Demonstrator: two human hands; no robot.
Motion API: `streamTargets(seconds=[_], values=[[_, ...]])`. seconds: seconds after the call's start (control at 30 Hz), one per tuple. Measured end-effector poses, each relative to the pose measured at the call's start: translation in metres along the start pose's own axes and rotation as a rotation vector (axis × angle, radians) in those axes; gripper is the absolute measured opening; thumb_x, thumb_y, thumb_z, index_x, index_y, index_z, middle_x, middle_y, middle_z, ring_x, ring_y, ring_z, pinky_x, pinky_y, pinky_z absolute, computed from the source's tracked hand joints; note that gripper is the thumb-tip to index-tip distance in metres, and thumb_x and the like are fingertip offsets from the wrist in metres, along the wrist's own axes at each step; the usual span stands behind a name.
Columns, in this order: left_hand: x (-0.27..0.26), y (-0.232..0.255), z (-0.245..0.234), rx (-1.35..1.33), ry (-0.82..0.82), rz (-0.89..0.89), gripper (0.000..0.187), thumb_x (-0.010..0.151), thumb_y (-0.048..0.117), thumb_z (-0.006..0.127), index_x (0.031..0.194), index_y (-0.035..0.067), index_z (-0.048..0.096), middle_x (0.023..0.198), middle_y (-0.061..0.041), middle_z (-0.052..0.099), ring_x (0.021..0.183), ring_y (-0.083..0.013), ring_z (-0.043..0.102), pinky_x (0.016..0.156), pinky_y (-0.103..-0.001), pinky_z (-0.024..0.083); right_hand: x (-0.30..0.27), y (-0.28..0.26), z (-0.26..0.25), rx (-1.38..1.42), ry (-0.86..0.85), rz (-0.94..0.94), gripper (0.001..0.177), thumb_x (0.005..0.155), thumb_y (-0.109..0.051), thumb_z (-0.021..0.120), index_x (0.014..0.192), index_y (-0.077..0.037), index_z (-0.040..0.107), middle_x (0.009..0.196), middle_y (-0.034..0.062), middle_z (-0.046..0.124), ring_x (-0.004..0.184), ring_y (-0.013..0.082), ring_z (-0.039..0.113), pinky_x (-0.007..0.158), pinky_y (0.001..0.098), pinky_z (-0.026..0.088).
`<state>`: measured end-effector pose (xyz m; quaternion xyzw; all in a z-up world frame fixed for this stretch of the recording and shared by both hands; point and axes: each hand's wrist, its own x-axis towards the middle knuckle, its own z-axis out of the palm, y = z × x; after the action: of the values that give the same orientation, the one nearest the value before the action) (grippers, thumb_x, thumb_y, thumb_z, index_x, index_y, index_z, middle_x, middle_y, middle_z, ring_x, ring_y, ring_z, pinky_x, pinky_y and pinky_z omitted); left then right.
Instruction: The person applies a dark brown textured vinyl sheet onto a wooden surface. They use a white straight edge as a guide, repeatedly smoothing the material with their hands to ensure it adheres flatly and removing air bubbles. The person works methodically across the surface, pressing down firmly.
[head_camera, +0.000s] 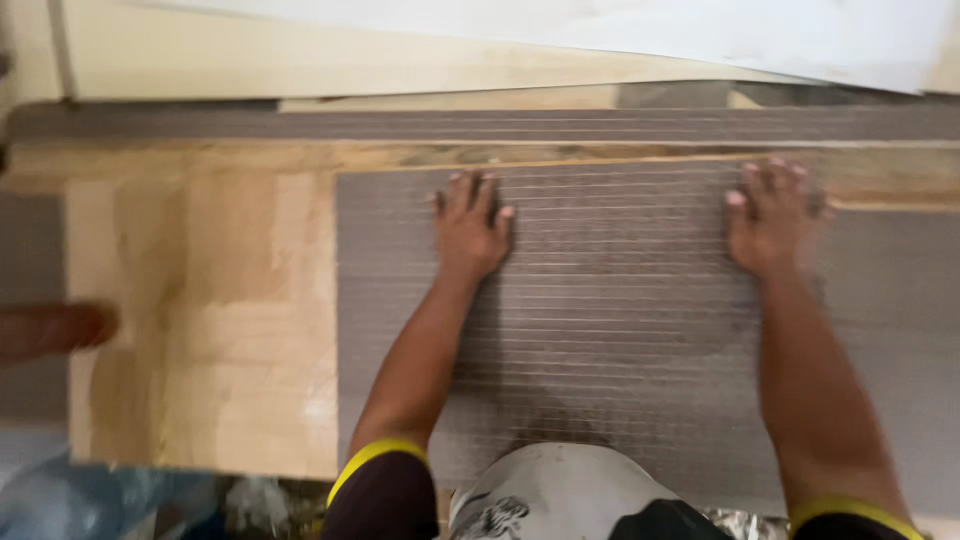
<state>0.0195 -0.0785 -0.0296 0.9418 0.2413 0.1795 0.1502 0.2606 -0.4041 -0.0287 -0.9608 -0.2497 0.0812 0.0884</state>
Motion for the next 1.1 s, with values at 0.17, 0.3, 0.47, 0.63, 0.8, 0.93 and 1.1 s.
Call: streamTargets(seconds=[0.17,0.3,0.47,0.63,0.8,0.93,1.1], values=[[0.01,-0.01,-0.015,0.047,-0.072,-0.122,0.063,0.089,0.054,0.036,0.136,0.012,0.043,0.143,-0.016,0.037,0.134,-0.0379,0.033,0.109,-0.062,0.015,0.0,-0.005,-0.001,0.062,0.007,-0.092,0.06,0.104,-0.044,0.026,0.147,-0.004,0.04,0.156,0.0217,0.025,0.143,0.0407,0.014,0.104,0.0674,0.005],[0.016,-0.042,-0.039,0.123,-0.245,-0.514,0.083,0.091,0.063,0.019,0.15,0.004,0.017,0.155,-0.027,0.003,0.144,-0.0419,-0.003,0.113,-0.059,0.0,-0.019,-0.043,-0.034,0.106,-0.046,-0.049,0.081,0.095,-0.056,0.022,0.152,0.002,0.019,0.157,0.0264,0.011,0.142,0.0451,0.002,0.109,0.0619,0.0],[0.001,-0.074,-0.032,0.116,-0.25,-0.487,0.086,0.092,0.067,0.025,0.152,0.007,0.012,0.158,-0.014,0.006,0.146,-0.0328,0.003,0.116,-0.056,0.007,-0.019,-0.052,-0.037,0.046,-0.139,0.077,0.09,0.088,-0.07,0.013,0.155,-0.009,0.008,0.158,0.0188,-0.003,0.143,0.0358,-0.009,0.112,0.0567,-0.006],[-0.007,-0.079,-0.019,0.115,-0.063,-0.447,0.084,0.091,0.067,0.027,0.148,0.005,0.027,0.156,-0.014,0.022,0.145,-0.0316,0.014,0.115,-0.057,0.013,-0.02,-0.053,-0.035,0.084,-0.024,0.013,0.087,0.093,-0.063,0.021,0.154,-0.001,0.019,0.156,0.0278,0.008,0.142,0.0425,-0.001,0.108,0.0639,-0.001],[-0.006,-0.084,-0.014,0.195,0.214,-0.316,0.065,0.087,0.051,0.051,0.128,0.001,0.052,0.134,-0.019,0.053,0.128,-0.0389,0.046,0.106,-0.062,0.03,-0.02,-0.057,-0.037,0.061,-0.118,0.136,0.085,0.091,-0.062,0.023,0.155,-0.008,0.015,0.159,0.0161,0.0,0.144,0.0317,-0.007,0.113,0.0534,-0.006],[-0.01,-0.088,-0.014,0.172,0.076,-0.363,0.071,0.092,0.055,0.039,0.136,0.0,0.044,0.141,-0.018,0.047,0.134,-0.0371,0.038,0.111,-0.059,0.022,-0.023,-0.06,-0.04,0.084,-0.115,0.142,0.085,0.091,-0.064,0.022,0.155,-0.01,0.013,0.159,0.0158,-0.001,0.144,0.0311,-0.008,0.113,0.0519,-0.006],[0.001,-0.076,-0.047,0.087,-0.229,-0.471,0.081,0.093,0.06,0.026,0.147,0.0,0.021,0.155,-0.022,0.015,0.144,-0.0401,0.011,0.115,-0.054,0.01,-0.022,-0.057,-0.038,0.086,-0.103,0.112,0.086,0.091,-0.065,0.022,0.155,-0.007,0.017,0.159,0.0162,0.0,0.145,0.0313,-0.006,0.113,0.0529,-0.006]])
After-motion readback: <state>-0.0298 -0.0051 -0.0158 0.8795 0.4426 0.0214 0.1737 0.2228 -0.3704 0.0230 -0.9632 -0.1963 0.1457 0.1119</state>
